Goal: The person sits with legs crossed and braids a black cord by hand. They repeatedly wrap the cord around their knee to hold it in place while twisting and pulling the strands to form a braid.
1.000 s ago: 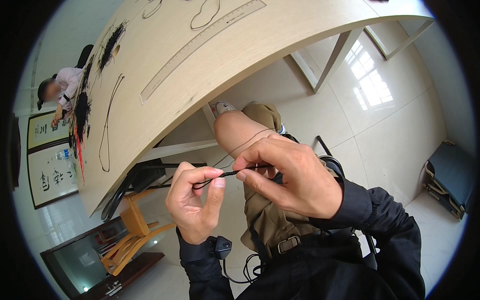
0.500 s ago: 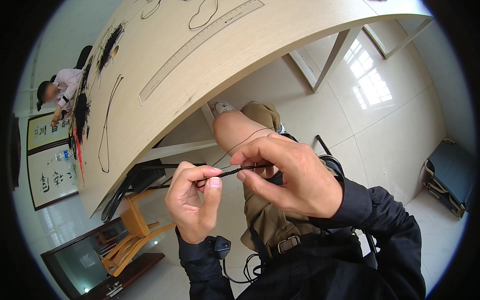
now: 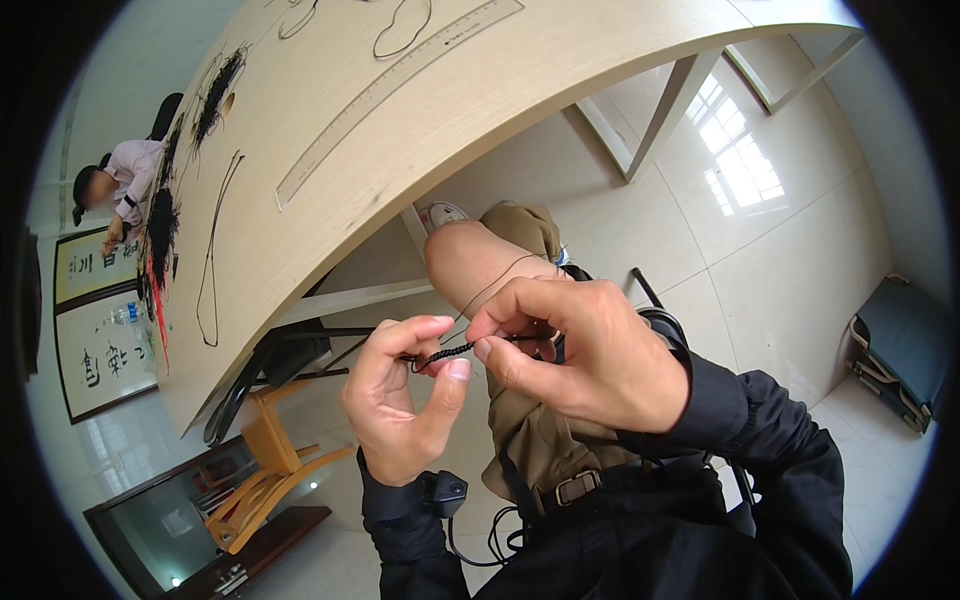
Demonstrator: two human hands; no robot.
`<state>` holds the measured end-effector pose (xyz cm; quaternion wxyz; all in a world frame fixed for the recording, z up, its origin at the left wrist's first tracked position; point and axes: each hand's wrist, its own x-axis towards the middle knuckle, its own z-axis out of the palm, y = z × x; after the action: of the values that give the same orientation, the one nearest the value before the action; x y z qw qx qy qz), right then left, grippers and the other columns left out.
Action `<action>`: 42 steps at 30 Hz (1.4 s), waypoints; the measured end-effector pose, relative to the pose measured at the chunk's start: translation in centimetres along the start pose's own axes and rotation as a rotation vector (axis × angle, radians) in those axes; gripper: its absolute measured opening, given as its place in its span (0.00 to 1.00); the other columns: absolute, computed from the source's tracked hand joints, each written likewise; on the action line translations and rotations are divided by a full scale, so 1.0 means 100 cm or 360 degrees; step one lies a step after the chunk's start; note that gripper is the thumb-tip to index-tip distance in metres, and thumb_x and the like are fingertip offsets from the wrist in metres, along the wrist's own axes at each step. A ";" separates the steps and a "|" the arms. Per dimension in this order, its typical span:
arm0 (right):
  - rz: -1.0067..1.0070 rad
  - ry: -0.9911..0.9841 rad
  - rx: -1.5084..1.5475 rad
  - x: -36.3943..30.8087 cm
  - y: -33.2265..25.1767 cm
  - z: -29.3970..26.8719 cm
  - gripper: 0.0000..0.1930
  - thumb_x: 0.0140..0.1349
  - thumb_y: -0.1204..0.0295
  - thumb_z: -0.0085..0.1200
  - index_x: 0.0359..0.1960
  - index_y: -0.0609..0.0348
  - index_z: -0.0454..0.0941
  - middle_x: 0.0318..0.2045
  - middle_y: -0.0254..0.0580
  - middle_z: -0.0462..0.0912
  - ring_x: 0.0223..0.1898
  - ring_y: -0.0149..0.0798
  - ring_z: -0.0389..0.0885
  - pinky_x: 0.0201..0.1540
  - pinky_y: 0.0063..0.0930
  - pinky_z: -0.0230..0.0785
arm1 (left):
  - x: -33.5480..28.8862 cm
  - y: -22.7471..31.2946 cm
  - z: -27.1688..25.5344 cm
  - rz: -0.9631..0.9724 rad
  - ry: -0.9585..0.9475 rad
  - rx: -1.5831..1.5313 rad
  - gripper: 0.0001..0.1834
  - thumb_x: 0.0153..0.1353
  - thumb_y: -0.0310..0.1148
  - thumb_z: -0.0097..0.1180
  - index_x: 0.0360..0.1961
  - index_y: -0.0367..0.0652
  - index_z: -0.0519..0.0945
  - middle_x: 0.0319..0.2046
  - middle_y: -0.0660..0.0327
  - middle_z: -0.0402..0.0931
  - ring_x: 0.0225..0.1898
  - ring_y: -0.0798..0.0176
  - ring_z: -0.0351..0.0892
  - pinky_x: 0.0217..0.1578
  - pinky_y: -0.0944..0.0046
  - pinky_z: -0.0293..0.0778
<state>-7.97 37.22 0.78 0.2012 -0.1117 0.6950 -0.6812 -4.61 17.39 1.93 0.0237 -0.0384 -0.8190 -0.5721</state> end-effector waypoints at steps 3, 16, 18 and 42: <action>0.0080 -0.0034 0.0088 0.001 -0.001 -0.001 0.08 0.63 0.72 0.61 0.40 0.65 0.82 0.27 0.36 0.83 0.29 0.25 0.80 0.32 0.21 0.73 | 0.001 -0.002 -0.002 0.0092 -0.0039 0.0061 0.11 0.56 0.19 0.67 0.40 0.37 0.83 0.30 0.60 0.79 0.28 0.69 0.75 0.31 0.69 0.72; 0.0195 -0.0108 0.0259 0.000 -0.003 -0.002 0.08 0.65 0.73 0.59 0.40 0.65 0.81 0.26 0.33 0.82 0.30 0.23 0.79 0.34 0.19 0.72 | -0.002 -0.002 -0.002 0.0035 -0.0057 0.0000 0.11 0.55 0.20 0.69 0.40 0.38 0.84 0.31 0.60 0.81 0.30 0.68 0.77 0.34 0.68 0.74; 0.0181 -0.0093 0.0245 -0.001 -0.002 -0.003 0.08 0.65 0.73 0.59 0.40 0.65 0.81 0.27 0.33 0.82 0.30 0.22 0.79 0.34 0.19 0.72 | -0.002 -0.002 -0.002 -0.0005 -0.0040 -0.0035 0.11 0.55 0.20 0.69 0.41 0.38 0.84 0.32 0.60 0.82 0.31 0.67 0.78 0.35 0.67 0.74; 0.0411 -0.0393 0.0492 0.002 -0.002 -0.008 0.07 0.68 0.71 0.55 0.39 0.64 0.77 0.33 0.31 0.80 0.35 0.22 0.75 0.39 0.19 0.70 | -0.002 -0.001 -0.002 0.0147 -0.0225 0.0063 0.09 0.55 0.20 0.67 0.37 0.37 0.82 0.31 0.60 0.82 0.29 0.67 0.78 0.31 0.68 0.74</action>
<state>-8.56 37.84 0.93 0.3848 -0.0723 0.5610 -0.7293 -4.42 17.11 1.86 -0.0071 -0.1159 -0.8270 -0.5500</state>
